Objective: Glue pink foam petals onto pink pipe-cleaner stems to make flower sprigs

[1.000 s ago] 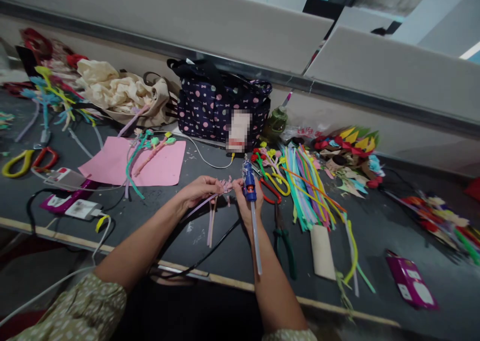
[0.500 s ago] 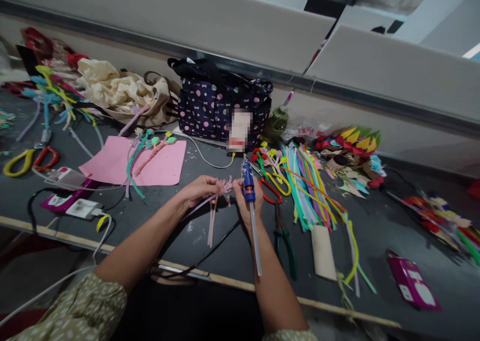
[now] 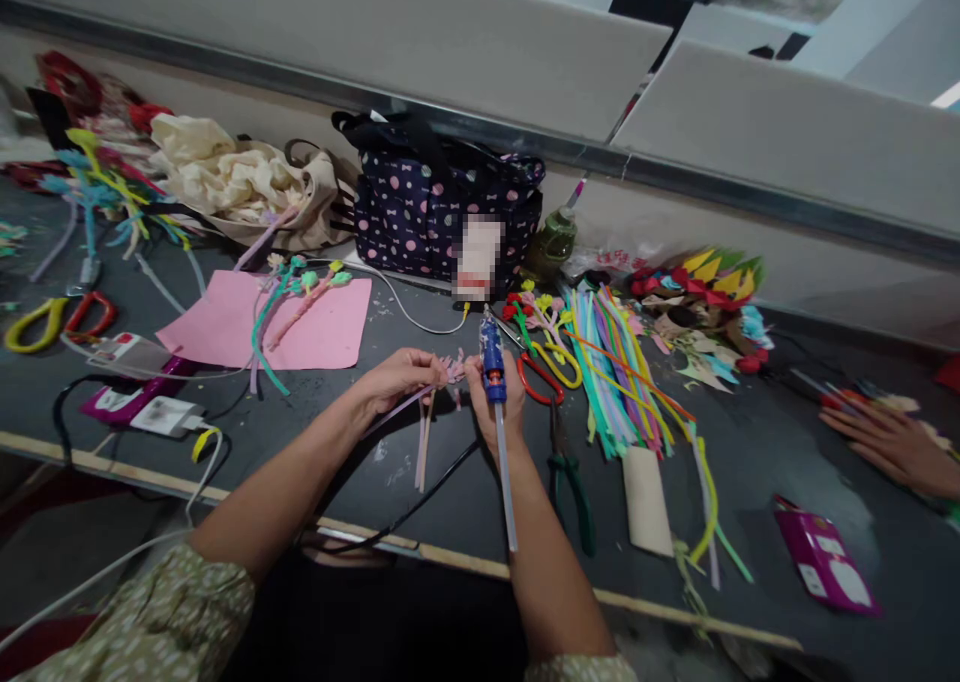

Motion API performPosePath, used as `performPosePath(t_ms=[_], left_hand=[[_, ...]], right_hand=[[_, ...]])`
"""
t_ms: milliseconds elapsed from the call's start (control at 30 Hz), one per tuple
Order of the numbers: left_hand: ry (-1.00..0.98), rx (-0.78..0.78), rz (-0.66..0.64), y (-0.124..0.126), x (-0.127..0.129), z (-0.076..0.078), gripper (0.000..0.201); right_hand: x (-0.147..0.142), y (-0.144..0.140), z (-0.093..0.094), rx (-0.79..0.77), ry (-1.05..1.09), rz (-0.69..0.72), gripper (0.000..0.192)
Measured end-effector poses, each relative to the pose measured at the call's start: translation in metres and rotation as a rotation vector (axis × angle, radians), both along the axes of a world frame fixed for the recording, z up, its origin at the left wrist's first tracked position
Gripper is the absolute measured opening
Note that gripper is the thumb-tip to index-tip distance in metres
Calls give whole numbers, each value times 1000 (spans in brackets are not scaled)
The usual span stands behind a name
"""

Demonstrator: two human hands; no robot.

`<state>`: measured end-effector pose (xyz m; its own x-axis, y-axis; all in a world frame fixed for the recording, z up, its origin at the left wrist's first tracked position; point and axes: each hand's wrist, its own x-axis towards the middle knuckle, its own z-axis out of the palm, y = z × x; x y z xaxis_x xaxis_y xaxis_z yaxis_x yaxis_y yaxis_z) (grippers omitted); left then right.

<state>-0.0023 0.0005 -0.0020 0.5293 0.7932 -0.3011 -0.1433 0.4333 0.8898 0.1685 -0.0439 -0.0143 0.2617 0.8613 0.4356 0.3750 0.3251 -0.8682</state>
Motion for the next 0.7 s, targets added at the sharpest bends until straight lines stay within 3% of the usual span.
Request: performPosePath(t_ms=[700], left_hand=[[17,22,4,-1,0,2,19]], right_hand=[[-1,-4,6,-30,-68,-5,18]])
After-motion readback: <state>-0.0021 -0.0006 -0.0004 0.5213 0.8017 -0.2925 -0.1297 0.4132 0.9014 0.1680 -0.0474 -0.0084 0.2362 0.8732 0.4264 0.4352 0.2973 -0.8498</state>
